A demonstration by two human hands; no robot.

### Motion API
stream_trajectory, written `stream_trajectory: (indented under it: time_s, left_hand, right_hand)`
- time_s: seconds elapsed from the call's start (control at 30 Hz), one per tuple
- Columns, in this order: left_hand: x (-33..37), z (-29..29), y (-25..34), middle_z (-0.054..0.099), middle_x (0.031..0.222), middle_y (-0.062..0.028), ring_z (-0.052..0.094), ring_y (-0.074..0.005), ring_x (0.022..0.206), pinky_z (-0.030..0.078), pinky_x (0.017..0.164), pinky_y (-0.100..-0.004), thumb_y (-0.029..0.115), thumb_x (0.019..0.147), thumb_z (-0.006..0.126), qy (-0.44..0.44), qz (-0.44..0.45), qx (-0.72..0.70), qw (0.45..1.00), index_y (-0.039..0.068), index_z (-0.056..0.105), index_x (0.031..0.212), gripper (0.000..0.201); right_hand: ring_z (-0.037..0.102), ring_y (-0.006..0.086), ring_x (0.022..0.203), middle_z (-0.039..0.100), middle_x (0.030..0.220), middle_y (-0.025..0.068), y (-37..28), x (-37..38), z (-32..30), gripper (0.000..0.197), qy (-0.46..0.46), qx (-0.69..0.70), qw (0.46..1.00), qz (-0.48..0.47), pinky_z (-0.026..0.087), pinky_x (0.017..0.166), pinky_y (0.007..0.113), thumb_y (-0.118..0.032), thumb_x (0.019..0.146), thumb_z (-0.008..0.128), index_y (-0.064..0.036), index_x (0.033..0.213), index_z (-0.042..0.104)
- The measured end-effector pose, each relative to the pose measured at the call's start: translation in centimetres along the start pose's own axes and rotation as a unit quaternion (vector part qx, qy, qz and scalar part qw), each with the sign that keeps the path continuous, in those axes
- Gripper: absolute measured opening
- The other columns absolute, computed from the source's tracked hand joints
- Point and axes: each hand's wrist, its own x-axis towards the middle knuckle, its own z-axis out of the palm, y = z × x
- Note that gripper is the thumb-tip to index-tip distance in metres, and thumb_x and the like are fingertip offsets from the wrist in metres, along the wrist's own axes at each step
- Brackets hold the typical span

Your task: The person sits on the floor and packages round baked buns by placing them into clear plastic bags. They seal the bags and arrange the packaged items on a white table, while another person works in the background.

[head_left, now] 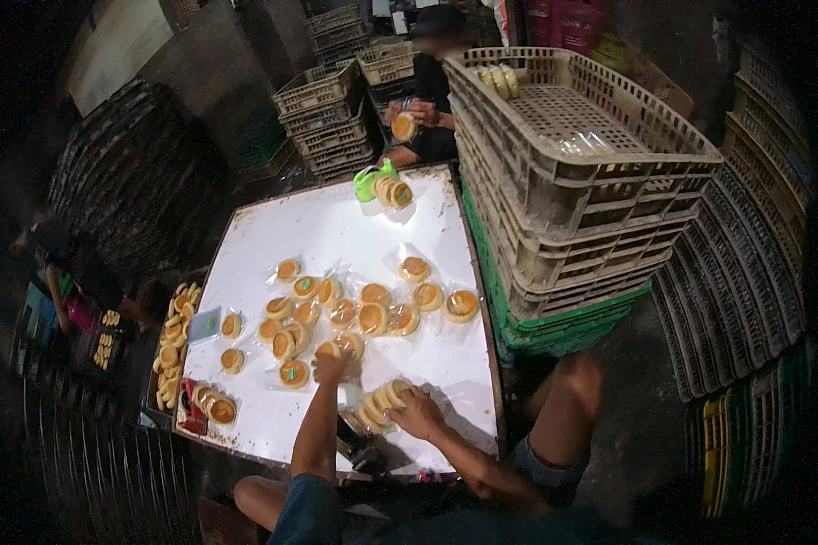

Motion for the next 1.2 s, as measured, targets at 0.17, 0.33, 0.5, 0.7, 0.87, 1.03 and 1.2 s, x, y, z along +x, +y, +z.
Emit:
stream_trajectory:
  time_s: [0.17, 0.33, 0.5, 0.7, 0.87, 1.03, 1.2]
  left_hand:
    - [2.5, -0.4, -3.9, 0.069, 0.102, -0.0173, 0.069, -0.0286, 0.089, 0.057, 0.076, -0.0422, 0.034, 0.085, 0.069, -0.136, -0.140, -0.463, 0.864, 0.001, 0.064, 0.116, 0.046]
    - [-9.0, -8.5, 2.4, 0.066, 0.109, -0.0194, 0.067, -0.0270, 0.093, 0.055, 0.079, -0.0382, 0.027, 0.094, 0.056, -0.232, -0.027, -0.621, 0.748, 0.001, 0.053, 0.127, 0.042]
    - [-16.2, -11.5, 2.2, 0.067, 0.115, -0.0180, 0.066, -0.0277, 0.102, 0.052, 0.088, -0.0384, 0.029, 0.096, 0.060, -0.273, 0.047, -0.512, 0.813, -0.002, 0.052, 0.129, 0.046]
    - [-22.1, -15.7, 0.7, 0.068, 0.112, -0.0156, 0.065, -0.0208, 0.104, 0.050, 0.088, -0.0332, 0.028, 0.097, 0.061, -0.197, 0.104, -0.506, 0.834, -0.004, 0.056, 0.127, 0.044]
    - [-23.4, -17.2, 0.8, 0.069, 0.112, -0.0130, 0.064, -0.0187, 0.100, 0.049, 0.089, -0.0304, 0.025, 0.097, 0.063, -0.148, 0.144, -0.503, 0.839, -0.004, 0.056, 0.126, 0.042]
    - [-23.2, -18.2, 0.7, 0.069, 0.107, -0.0134, 0.065, -0.0172, 0.098, 0.050, 0.089, -0.0313, 0.030, 0.093, 0.067, -0.163, 0.200, -0.449, 0.855, -0.005, 0.056, 0.126, 0.049]
    - [-21.8, -16.7, -0.8, 0.068, 0.113, -0.0207, 0.067, -0.0310, 0.103, 0.053, 0.088, -0.0405, 0.041, 0.090, 0.069, -0.068, 0.283, -0.310, 0.905, -0.001, 0.057, 0.126, 0.057]
  right_hand:
    - [0.068, 0.0243, 0.086, 0.068, 0.092, 0.0129, -0.8, 2.1, -1.9, 0.037, -0.008, 0.156, 0.987, 0.030, 0.053, 0.079, 0.037, -0.032, 0.086, 0.074, -0.0013, 0.104, 0.064]
    - [0.061, 0.0132, 0.084, 0.067, 0.092, 0.0060, 0.9, 5.2, -1.7, 0.048, 0.085, 0.340, 0.931, 0.102, 0.052, 0.077, 0.030, -0.033, 0.086, 0.077, -0.0008, 0.115, 0.059]
    - [0.062, 0.0226, 0.092, 0.066, 0.098, 0.0127, 6.7, 6.9, -0.3, 0.065, 0.176, 0.260, 0.927, 0.206, 0.050, 0.083, 0.034, -0.047, 0.082, 0.076, 0.0016, 0.119, 0.053]
    - [0.065, 0.0227, 0.091, 0.064, 0.102, 0.0167, 4.3, 4.0, -1.8, 0.063, 0.158, 0.187, 0.954, 0.172, 0.053, 0.081, 0.035, -0.034, 0.083, 0.077, 0.0030, 0.124, 0.047]
    - [0.062, 0.0259, 0.097, 0.061, 0.107, 0.0171, 1.3, 10.5, 1.0, 0.069, 0.102, 0.137, 0.981, 0.089, 0.051, 0.088, 0.037, -0.030, 0.080, 0.080, 0.0029, 0.129, 0.045]
    - [0.036, 0.0414, 0.136, 0.037, 0.146, 0.0235, -4.3, 19.8, 4.2, 0.083, -0.035, -0.274, 0.958, -0.075, 0.032, 0.112, 0.050, -0.027, 0.077, 0.074, -0.0068, 0.147, 0.033]
    - [0.030, 0.0416, 0.141, 0.029, 0.155, 0.0181, 0.9, 23.2, 6.4, 0.071, -0.006, -0.356, 0.928, -0.108, 0.025, 0.114, 0.056, -0.029, 0.081, 0.069, -0.0152, 0.145, 0.041]
